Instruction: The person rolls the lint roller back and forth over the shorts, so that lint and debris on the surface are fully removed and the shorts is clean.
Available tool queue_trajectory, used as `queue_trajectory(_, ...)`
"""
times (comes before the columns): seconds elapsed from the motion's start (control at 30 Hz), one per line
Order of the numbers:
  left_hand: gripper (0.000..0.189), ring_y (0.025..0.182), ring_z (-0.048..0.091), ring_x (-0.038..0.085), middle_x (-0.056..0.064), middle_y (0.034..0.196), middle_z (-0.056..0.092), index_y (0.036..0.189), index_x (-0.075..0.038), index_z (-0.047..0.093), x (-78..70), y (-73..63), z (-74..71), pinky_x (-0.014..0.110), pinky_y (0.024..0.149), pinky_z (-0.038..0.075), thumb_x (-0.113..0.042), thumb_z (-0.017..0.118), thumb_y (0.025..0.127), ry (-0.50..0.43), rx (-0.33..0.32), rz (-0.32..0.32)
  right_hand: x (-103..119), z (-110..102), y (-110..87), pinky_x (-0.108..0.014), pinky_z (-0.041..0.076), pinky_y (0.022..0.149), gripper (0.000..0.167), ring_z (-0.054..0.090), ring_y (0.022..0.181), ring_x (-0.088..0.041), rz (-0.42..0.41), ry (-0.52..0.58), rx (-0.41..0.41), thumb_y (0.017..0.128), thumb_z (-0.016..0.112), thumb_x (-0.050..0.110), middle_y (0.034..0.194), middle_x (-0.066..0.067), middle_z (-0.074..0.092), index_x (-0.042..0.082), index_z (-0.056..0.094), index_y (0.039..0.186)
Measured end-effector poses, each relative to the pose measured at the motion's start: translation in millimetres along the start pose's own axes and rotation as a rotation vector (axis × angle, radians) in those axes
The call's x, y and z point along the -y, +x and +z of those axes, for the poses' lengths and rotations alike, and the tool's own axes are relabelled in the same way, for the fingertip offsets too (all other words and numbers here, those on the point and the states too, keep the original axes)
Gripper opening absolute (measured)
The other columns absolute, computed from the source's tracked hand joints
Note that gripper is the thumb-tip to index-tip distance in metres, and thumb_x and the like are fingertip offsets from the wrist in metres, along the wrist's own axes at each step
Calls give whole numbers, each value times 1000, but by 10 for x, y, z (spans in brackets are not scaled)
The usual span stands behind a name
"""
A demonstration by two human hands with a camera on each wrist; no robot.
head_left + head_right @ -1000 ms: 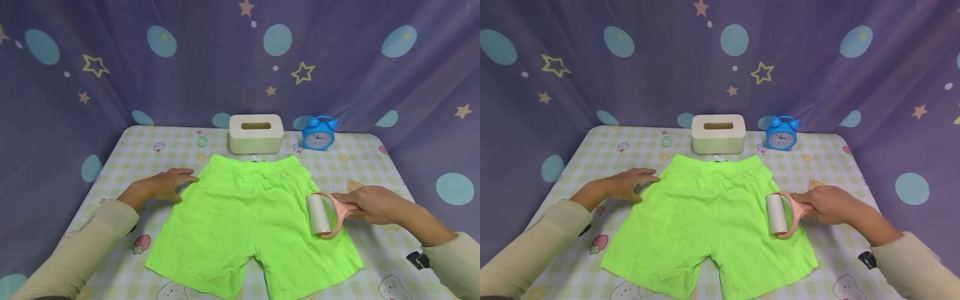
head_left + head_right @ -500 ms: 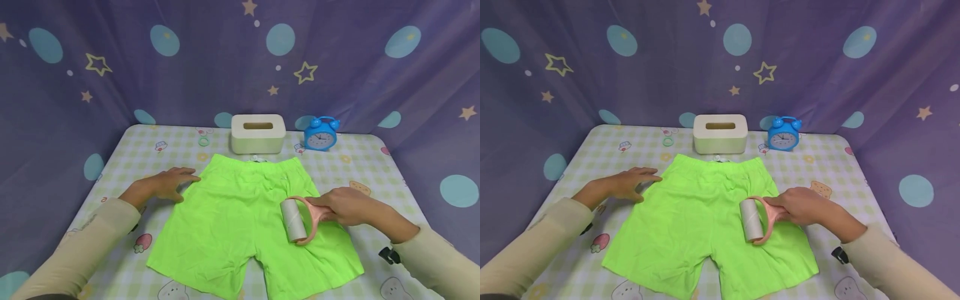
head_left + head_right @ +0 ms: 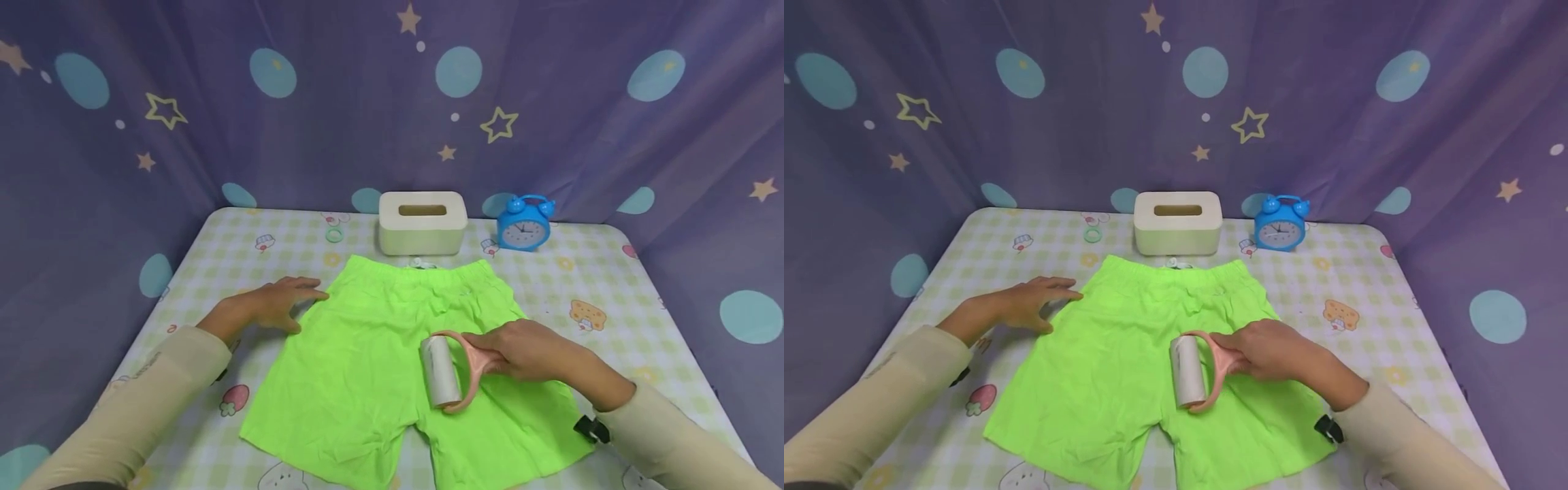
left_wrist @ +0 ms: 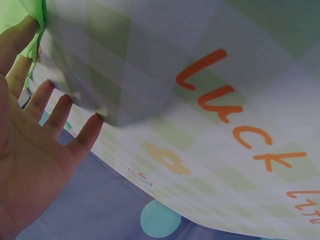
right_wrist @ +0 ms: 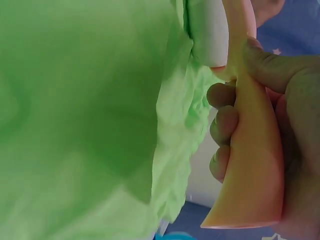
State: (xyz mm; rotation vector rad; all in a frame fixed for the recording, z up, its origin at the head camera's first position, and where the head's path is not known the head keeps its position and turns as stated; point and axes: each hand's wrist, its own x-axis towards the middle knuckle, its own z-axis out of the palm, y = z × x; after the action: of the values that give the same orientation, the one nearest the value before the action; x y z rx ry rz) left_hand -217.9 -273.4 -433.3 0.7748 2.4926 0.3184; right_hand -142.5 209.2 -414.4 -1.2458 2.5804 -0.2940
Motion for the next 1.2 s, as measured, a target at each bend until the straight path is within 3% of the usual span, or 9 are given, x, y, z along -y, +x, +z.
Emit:
queue_trajectory(0.23,77,151,24,50,18,166,27,154,-20,47,-15,-30,18,73,110,30,-15,80,85,0,-3,-14,149,62,140,-21,38,59,57,49,61,3,-38,23,-26,96,68,40,81,10,70,15,58,146)
queue_trajectory(0.53,77,150,24,50,19,166,27,154,-19,47,-2,-31,14,72,110,31,-16,81,85,0,-6,-7,415,141,386,-20,34,54,59,38,53,0,-10,30,-16,96,69,40,63,13,54,17,56,148)
queue_trajectory(0.9,77,150,26,50,19,165,29,153,-19,48,-6,6,27,73,111,31,-16,82,85,17,-12,0,796,298,728,-23,41,55,60,46,56,-2,52,50,-45,95,72,39,75,7,66,18,56,149)
queue_trajectory(1.2,76,150,26,50,18,166,28,154,-20,48,-5,7,8,72,109,34,-17,82,86,29,-8,-8,1056,394,977,-24,43,54,54,56,58,-8,29,34,-78,100,64,42,68,4,61,17,56,146)
